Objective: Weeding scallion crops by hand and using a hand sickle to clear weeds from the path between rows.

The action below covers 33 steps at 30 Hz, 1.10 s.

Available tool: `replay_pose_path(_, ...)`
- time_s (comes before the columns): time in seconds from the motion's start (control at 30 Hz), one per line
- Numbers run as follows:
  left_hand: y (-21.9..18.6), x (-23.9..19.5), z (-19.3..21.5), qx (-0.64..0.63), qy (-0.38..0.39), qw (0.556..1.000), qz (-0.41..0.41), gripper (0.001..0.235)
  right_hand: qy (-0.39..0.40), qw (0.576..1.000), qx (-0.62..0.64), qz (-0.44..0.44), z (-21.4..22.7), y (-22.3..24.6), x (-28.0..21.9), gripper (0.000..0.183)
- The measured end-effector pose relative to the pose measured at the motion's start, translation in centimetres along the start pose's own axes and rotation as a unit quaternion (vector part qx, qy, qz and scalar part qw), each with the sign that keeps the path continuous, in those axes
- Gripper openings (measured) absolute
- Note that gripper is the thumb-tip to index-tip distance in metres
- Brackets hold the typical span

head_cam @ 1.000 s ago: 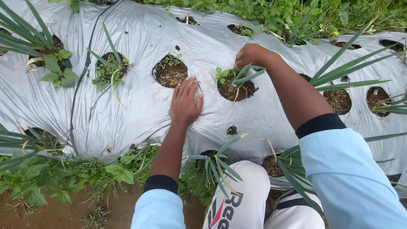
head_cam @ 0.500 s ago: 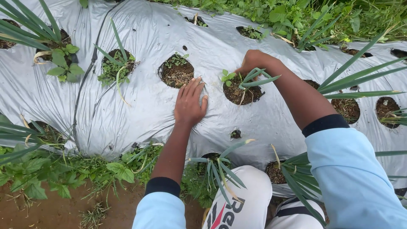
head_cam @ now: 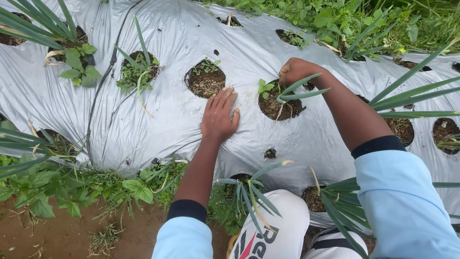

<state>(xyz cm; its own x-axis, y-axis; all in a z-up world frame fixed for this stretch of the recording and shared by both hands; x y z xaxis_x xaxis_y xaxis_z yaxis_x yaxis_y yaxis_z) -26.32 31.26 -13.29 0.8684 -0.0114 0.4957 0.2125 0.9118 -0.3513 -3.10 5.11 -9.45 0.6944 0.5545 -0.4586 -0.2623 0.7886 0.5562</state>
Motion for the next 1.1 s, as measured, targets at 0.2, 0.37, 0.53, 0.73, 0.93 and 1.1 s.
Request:
replay_pose_path(0.2, -0.2, 0.2, 0.3, -0.006, 0.009, 1.000, 0.013, 0.050, 0.019, 0.998, 0.054, -0.038, 1.0, -2.8, 0.2, 0.020)
replay_pose_path(0.37, -0.1, 0.1, 0.0, 0.000, 0.010, 1.000, 0.012, 0.052, 0.003, 0.997, 0.064, -0.048, 2.6, 2.3, -3.7, 0.008)
replay_pose_path(0.53, -0.3, 0.2, 0.3, -0.003, 0.008, 1.000, 0.013, 0.052, -0.033, 0.998, 0.060, -0.004, 1.7, 0.2, -2.8, 0.019)
replay_pose_path(0.73, -0.3, 0.1, 0.2, -0.004, 0.011, 1.000, 0.015, 0.052, -0.081, 0.996, -0.004, 0.044, 0.0, 2.9, -5.0, 0.023)
replay_pose_path(0.93, -0.5, 0.1, 0.3, -0.003, 0.004, 1.000, 0.015, 0.052, -0.111, 0.986, -0.050, 0.110, -1.7, 2.2, -5.1, 0.019)
replay_pose_path(1.1, -0.3, 0.1, 0.1, -0.003, -0.013, 1.000, 0.011, 0.051, -0.163, 0.965, -0.129, 0.162, -4.6, -6.7, 0.2, 0.005)
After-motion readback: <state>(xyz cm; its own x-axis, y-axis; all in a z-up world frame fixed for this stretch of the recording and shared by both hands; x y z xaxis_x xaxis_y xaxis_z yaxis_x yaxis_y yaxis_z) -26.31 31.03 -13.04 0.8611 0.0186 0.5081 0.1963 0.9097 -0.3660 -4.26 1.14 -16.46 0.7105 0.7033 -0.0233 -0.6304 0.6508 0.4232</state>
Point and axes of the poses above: each hand's wrist, its own x-axis towards the middle knuckle, its own z-axis out of the back of the hand, y = z × x, the point moved 1 cm from there along x, towards the middle knuckle, and after that the axes turned 6 degrees about -y, right-handed, at the moved point
